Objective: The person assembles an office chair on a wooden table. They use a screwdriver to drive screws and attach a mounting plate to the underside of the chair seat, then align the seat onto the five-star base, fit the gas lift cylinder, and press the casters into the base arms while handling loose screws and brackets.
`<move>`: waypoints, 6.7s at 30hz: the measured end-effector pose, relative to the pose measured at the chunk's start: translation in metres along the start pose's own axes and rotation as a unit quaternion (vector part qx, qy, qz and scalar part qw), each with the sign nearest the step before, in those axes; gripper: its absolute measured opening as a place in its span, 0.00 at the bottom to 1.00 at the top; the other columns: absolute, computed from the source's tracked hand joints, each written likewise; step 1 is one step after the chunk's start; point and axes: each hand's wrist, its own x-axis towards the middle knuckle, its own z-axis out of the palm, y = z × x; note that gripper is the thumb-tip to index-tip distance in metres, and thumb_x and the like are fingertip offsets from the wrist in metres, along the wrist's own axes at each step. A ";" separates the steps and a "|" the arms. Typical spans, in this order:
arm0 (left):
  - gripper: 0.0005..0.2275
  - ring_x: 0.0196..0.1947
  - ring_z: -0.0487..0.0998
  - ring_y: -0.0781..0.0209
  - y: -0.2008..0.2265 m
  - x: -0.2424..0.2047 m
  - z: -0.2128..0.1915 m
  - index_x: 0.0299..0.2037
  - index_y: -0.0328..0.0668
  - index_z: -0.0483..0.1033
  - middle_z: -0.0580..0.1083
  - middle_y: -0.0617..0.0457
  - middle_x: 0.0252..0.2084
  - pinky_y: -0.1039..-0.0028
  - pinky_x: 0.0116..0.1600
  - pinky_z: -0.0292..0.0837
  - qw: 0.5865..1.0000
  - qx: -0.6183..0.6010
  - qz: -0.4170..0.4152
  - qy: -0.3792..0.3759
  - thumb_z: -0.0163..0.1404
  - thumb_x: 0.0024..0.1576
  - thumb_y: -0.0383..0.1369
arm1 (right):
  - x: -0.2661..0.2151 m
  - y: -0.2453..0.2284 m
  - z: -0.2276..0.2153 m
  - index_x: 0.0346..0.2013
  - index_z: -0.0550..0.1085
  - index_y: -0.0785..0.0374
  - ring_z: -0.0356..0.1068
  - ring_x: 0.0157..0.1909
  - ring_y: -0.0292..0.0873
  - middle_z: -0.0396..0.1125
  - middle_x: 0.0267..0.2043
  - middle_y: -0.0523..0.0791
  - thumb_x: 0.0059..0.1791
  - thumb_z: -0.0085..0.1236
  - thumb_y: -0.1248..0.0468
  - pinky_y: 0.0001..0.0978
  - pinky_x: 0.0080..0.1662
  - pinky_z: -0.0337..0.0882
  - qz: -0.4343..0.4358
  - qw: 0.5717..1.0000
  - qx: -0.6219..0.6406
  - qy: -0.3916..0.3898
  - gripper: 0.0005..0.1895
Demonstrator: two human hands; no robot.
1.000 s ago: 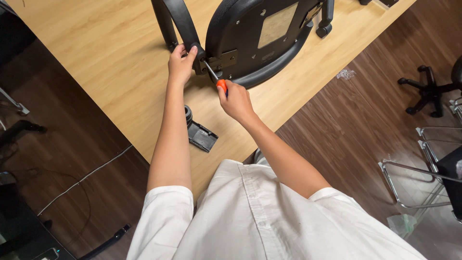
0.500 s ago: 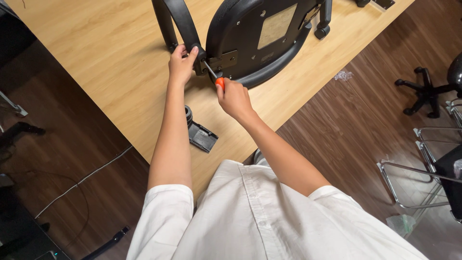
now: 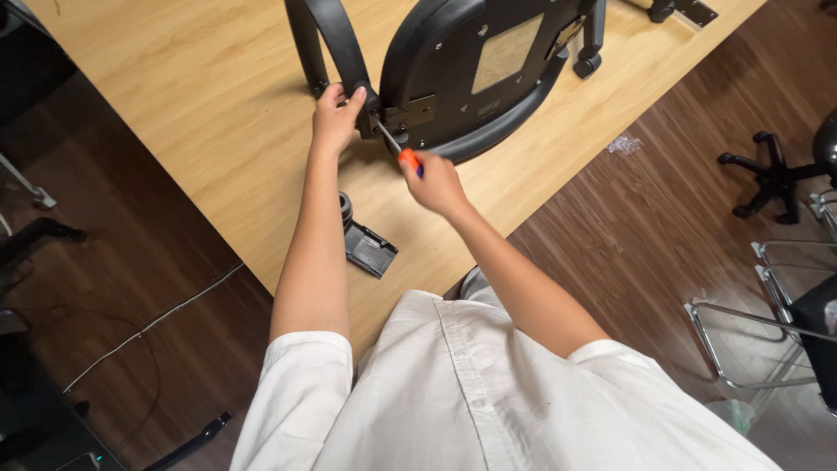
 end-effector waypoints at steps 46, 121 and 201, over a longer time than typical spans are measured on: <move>0.23 0.47 0.82 0.58 0.044 -0.042 0.007 0.55 0.40 0.76 0.80 0.45 0.51 0.71 0.53 0.75 0.985 0.139 -0.066 0.073 0.50 0.62 0.52 | 0.018 0.049 -0.034 0.46 0.79 0.65 0.74 0.40 0.57 0.74 0.36 0.56 0.50 0.61 0.53 0.44 0.42 0.72 -0.079 0.993 -0.055 -0.065 0.19; 0.63 0.70 0.54 0.25 0.154 0.238 -0.003 0.77 0.52 0.40 0.45 0.38 0.75 0.48 0.67 0.67 0.766 0.493 0.071 0.406 0.77 0.33 0.36 | 0.536 0.006 -0.057 0.51 0.66 0.51 0.70 0.56 0.65 0.36 0.78 0.57 0.37 0.82 0.61 0.47 0.52 0.75 -0.227 0.967 0.056 0.098 0.36; 0.20 0.43 0.82 0.41 -0.015 -0.148 0.114 0.47 0.35 0.76 0.79 0.37 0.42 0.57 0.46 0.79 0.766 0.535 -0.298 0.195 0.64 0.52 0.41 | 0.111 0.164 -0.100 0.50 0.77 0.60 0.66 0.61 0.55 0.69 0.55 0.53 0.50 0.59 0.60 0.44 0.62 0.66 -0.195 0.955 -0.007 -0.223 0.15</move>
